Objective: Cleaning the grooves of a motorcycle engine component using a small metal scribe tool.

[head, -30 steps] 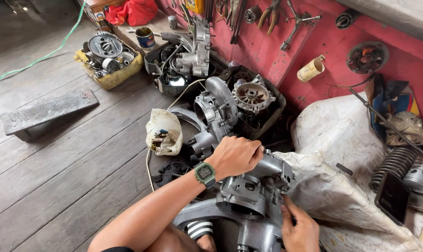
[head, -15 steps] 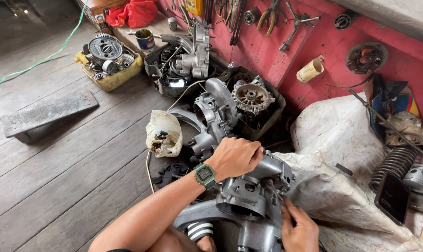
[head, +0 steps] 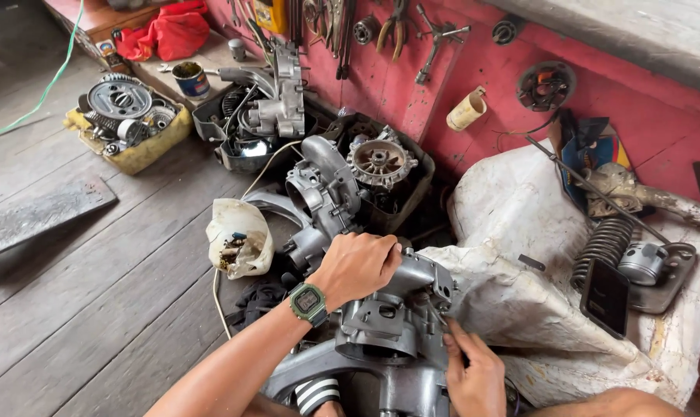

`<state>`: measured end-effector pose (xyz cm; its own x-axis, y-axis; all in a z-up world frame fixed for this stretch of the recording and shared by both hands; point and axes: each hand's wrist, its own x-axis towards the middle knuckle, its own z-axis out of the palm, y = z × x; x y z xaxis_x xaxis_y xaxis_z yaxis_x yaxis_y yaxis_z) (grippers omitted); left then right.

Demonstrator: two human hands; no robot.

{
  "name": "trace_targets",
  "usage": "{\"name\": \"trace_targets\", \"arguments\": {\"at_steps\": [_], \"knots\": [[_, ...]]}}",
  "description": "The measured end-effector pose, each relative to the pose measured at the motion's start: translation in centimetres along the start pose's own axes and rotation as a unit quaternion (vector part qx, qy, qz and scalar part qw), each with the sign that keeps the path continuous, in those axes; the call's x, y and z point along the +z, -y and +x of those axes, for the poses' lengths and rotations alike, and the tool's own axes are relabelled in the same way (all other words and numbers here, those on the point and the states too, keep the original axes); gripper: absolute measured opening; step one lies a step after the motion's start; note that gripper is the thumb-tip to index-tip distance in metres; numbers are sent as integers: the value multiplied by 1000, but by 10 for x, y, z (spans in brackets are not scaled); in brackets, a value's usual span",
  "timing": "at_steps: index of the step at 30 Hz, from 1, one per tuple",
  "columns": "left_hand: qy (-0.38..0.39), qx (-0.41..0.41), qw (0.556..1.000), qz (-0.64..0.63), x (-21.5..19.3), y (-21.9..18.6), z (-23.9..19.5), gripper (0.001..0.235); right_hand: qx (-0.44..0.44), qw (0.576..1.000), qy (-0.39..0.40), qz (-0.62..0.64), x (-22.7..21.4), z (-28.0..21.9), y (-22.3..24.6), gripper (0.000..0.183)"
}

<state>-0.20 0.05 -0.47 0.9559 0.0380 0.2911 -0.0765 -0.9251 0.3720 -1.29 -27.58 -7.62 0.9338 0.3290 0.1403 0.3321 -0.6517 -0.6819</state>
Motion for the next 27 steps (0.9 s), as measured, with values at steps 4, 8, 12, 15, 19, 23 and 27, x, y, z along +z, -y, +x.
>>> {"name": "trace_targets", "arguments": {"at_steps": [4, 8, 12, 15, 19, 23, 27], "knots": [[7, -1, 1000, -6, 3, 0, -1, 40, 38, 991, 102, -70, 9, 0, -19, 44], [-1, -2, 1000, 9, 3, 3, 2, 41, 48, 995, 76, -32, 5, 3, -4, 43], [-12, 6, 1000, 14, 5, 3, 0, 40, 118, 976, 165, -79, -3, 2, 22, 42], [7, -6, 1000, 12, 4, 2, -1, 40, 45, 998, 29, -21, -2, 0, 4, 43], [11, -8, 1000, 15, 5, 2, 0, 40, 103, 979, 169, -57, -1, 2, 16, 34], [-3, 1, 1000, 18, 2, 3, 2, 39, -1, 998, 57, -35, 9, 1, -13, 42], [4, -4, 1000, 8, 3, 2, 0, 41, 35, 994, 96, -36, 2, 2, 2, 39]]}}
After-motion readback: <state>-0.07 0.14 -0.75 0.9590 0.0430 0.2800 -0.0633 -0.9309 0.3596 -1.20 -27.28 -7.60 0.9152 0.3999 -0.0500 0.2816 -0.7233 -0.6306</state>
